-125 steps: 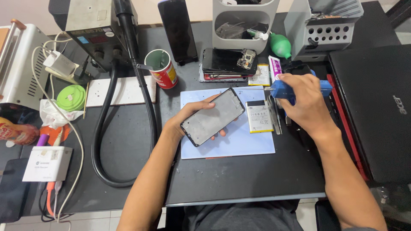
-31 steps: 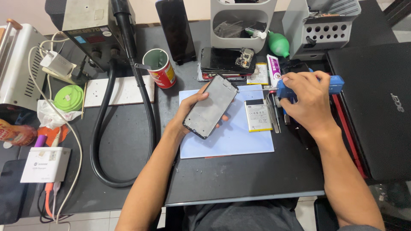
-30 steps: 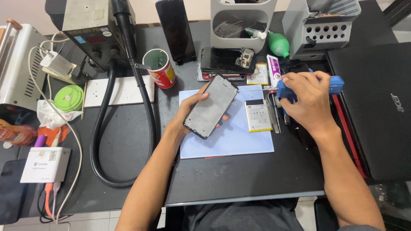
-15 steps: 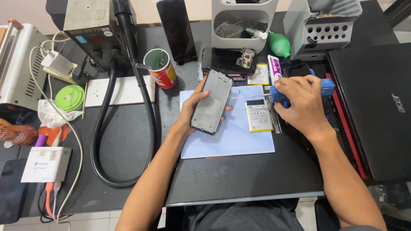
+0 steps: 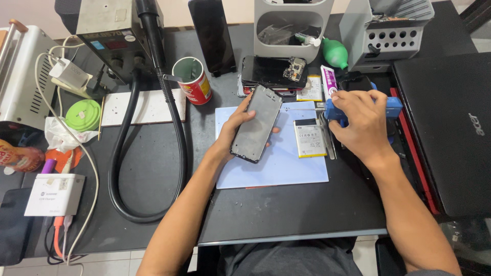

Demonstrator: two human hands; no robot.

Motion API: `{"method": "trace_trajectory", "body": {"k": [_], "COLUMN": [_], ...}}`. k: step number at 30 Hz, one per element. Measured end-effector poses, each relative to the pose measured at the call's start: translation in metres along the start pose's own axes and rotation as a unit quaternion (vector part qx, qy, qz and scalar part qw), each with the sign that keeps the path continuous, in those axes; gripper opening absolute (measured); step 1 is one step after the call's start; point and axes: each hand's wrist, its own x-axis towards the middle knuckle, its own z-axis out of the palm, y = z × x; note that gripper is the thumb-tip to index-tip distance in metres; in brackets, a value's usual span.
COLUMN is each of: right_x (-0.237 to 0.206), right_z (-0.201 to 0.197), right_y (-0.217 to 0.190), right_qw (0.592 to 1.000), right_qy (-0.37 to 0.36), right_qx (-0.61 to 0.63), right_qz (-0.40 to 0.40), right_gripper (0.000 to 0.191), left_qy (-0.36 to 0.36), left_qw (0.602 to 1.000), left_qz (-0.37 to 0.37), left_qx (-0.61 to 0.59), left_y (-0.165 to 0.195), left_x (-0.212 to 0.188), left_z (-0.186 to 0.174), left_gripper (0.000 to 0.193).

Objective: The person disassembles a smartphone by prying open the casing and removing the battery. They then reassemble the device by placing the battery back inside and closing the casing.

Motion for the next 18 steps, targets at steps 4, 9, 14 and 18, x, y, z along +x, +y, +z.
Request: {"method": "trace_trajectory", "body": {"k": [4, 9, 14, 18], "right_x": [0.001, 0.001, 0.002, 0.003], "right_z": [0.001, 0.003, 0.003, 0.003], "right_y": [-0.002, -0.008, -0.013, -0.016], "right_qw": [1.0, 0.999, 0.999, 0.999], "right_qy": [-0.002, -0.005, -0.01, -0.015], "right_qx": [0.001, 0.03, 0.033, 0.044], "right_qz": [-0.009, -0.011, -0.021, -0.026], "right_gripper": [0.04, 0.039, 0.042, 0.043], "left_qy": [-0.001, 0.027, 0.046, 0.046], "left_qw": [1.0, 0.999, 0.999, 0.998], "left_qz": [0.002, 0.005, 0.018, 0.042], "left_qx": [-0.007, -0.015, -0.016, -0.011], "left_y": [0.0, -0.001, -0.002, -0.002], "left_x": [-0.001, -0.001, 0.002, 0.002], "left_z": [0.001, 0.002, 0.002, 0.004], "left_gripper": [0.084, 0.087, 0.088, 0.087]}}
